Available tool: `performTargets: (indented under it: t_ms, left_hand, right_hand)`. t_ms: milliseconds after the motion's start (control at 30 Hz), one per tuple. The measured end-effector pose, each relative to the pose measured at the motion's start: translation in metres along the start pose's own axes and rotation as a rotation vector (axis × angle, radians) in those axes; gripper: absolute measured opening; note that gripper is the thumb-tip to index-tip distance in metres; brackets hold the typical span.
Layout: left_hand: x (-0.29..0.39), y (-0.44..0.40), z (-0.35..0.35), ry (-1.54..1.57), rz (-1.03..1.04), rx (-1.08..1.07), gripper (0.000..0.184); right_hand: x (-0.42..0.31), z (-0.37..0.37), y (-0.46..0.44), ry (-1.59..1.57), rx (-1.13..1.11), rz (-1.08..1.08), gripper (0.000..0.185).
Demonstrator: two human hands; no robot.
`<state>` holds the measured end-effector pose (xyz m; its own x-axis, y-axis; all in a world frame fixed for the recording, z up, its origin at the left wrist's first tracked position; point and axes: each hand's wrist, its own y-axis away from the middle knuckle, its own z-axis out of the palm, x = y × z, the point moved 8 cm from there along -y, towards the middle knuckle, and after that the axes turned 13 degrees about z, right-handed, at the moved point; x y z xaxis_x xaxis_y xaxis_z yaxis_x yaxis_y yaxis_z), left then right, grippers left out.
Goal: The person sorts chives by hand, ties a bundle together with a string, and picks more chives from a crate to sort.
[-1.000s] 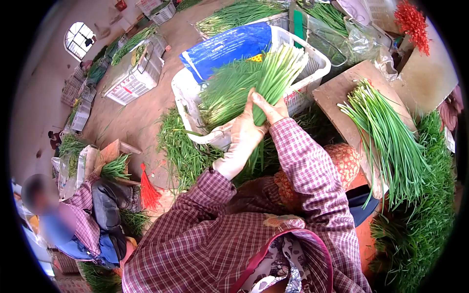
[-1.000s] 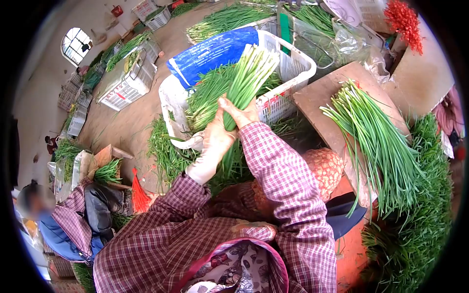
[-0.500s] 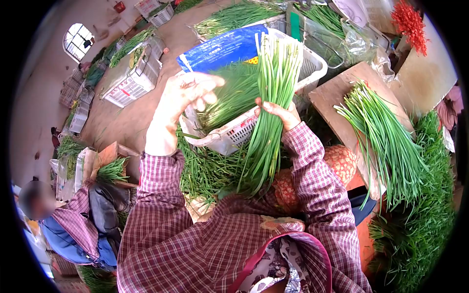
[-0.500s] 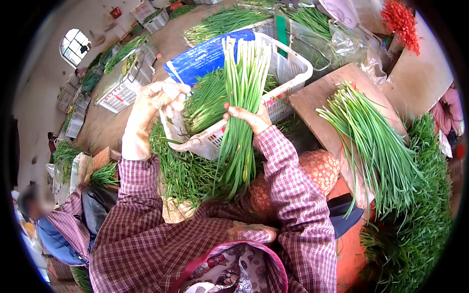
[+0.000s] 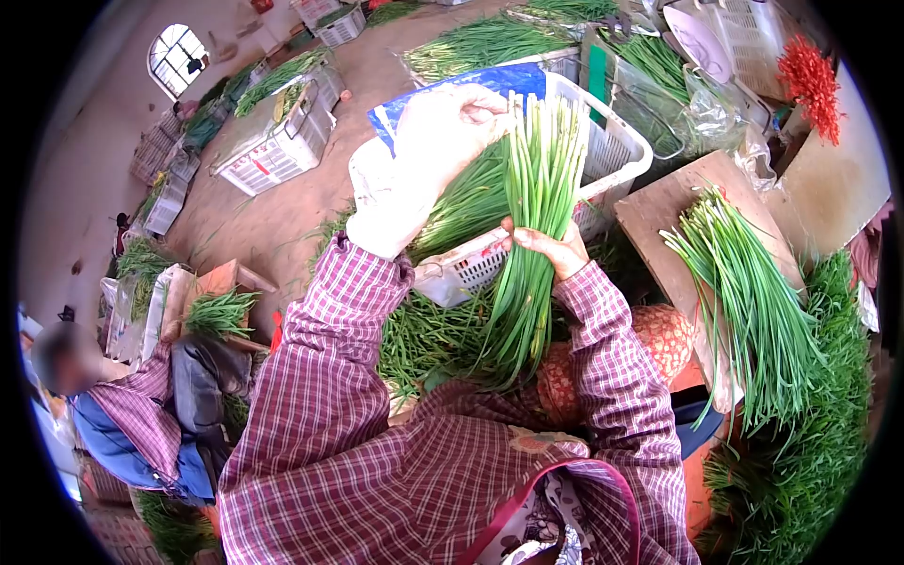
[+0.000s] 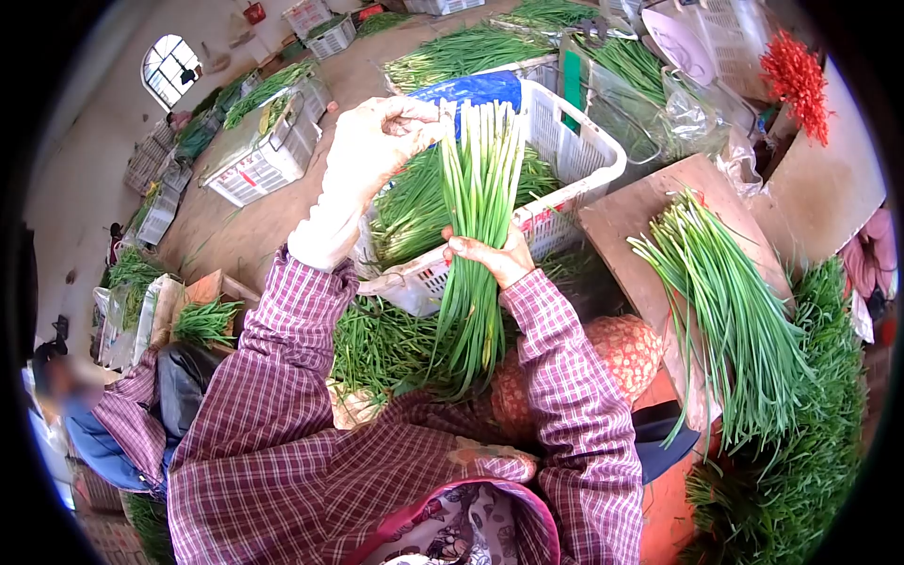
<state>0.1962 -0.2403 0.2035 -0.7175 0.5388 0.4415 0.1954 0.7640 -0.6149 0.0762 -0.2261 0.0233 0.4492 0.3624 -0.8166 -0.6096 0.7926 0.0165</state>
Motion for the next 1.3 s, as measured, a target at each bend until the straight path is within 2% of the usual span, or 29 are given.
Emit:
performTargets:
  t_ms: [100,167,367,400,467,500,533,600,667,700,733,800,833,900,933,967,1033,1067,1100,1133,1200,1233,1267,1300]
  left_hand:
    - [0.001,-0.002,0.0,-0.064,0.003,0.009,0.029]
    - [0.007,-0.006,-0.001,-0.161,0.083,0.009,0.023]
    - [0.004,-0.017,-0.027,-0.124,0.099,0.093,0.013]
    - [-0.002,-0.021,-0.037,0.097,0.122,0.101,0.012]
    - [-0.016,-0.017,-0.068,0.203,0.048,0.21,0.011]
    - [-0.019,-0.012,-0.085,0.179,0.063,0.241,0.011]
    - [-0.036,-0.009,-0.101,-0.142,0.026,0.243,0.017]
    - [-0.048,0.004,-0.089,-0.326,-0.227,-0.136,0.026]
    - [-0.092,0.023,-0.054,-0.073,-0.18,-0.372,0.047]
    - [-0.078,0.031,-0.032,0.213,-0.133,-0.445,0.069]
    - [-0.074,0.035,-0.022,0.21,-0.142,-0.446,0.069]
    - [-0.031,0.035,0.004,0.931,-0.013,-0.379,0.08]
    - [-0.027,0.032,0.015,0.931,-0.019,-0.375,0.08]
    - [-0.032,0.016,0.031,1.124,-0.124,-0.211,0.092]
    - [-0.031,0.007,0.041,1.128,-0.129,-0.216,0.092]
    - [-0.015,-0.003,0.053,1.401,-0.066,-0.326,0.09]
    - [0.002,-0.01,0.055,1.615,-0.006,-0.448,0.079]
    - [0.002,-0.012,0.051,1.556,-0.011,-0.454,0.068]
    - [0.008,-0.012,0.044,1.556,-0.021,-0.454,0.068]
    - [0.008,-0.014,0.035,1.518,-0.063,-0.38,0.06]
    - [0.016,-0.016,0.015,1.438,-0.134,-0.233,0.045]
    - [0.019,-0.016,0.005,1.397,-0.168,-0.161,0.038]
    - [0.019,-0.015,-0.003,1.356,-0.2,-0.09,0.031]
    - [0.015,-0.015,-0.01,1.312,-0.23,-0.019,0.024]
  right_hand:
    - [0.001,-0.001,-0.001,0.015,-0.006,-0.009,0.047]
    - [0.001,-0.002,-0.001,0.001,-0.015,-0.007,0.047]
    - [0.001,-0.006,0.0,-0.029,-0.035,-0.027,0.049]
    - [0.001,-0.006,0.001,-0.049,-0.039,-0.021,0.049]
    - [0.001,-0.014,0.001,-0.039,0.022,-0.024,0.048]
    - [0.001,-0.02,0.001,-0.026,0.08,-0.028,0.048]
    - [0.001,-0.022,0.001,-0.03,0.086,-0.029,0.048]
    - [-0.002,-0.018,-0.001,-0.079,-0.003,-0.067,0.049]
    - [-0.004,-0.013,-0.004,-0.053,-0.017,-0.058,0.049]
    - [-0.003,-0.005,-0.004,-0.065,-0.042,-0.001,0.049]
    - [-0.002,0.003,-0.005,-0.076,-0.068,0.059,0.048]
    - [-0.004,0.016,-0.01,-0.029,-0.109,0.082,0.049]
    - [-0.003,0.025,-0.011,0.017,-0.169,0.117,0.053]
    - [-0.004,0.046,-0.009,0.045,-0.244,0.163,0.059]
    - [-0.001,0.049,-0.012,0.066,-0.305,0.221,0.06]
    - [-0.003,0.052,-0.01,0.042,-0.31,0.238,0.061]
    - [-0.01,0.056,-0.008,0.023,-0.321,0.253,0.062]
    - [-0.012,0.056,-0.011,0.028,-0.328,0.254,0.064]
    - [-0.016,0.058,-0.014,0.065,-0.331,0.228,0.066]
    - [-0.022,0.059,-0.021,0.203,-0.368,0.19,0.073]
    - [-0.042,0.04,-0.032,0.471,-0.041,-0.109,0.085]
    - [-0.057,0.034,-0.03,0.62,0.069,-0.212,0.099]
    - [-0.055,0.015,-0.037,0.629,0.127,-0.232,0.094]
    - [-0.069,0.008,-0.025,0.766,0.295,-0.252,0.086]
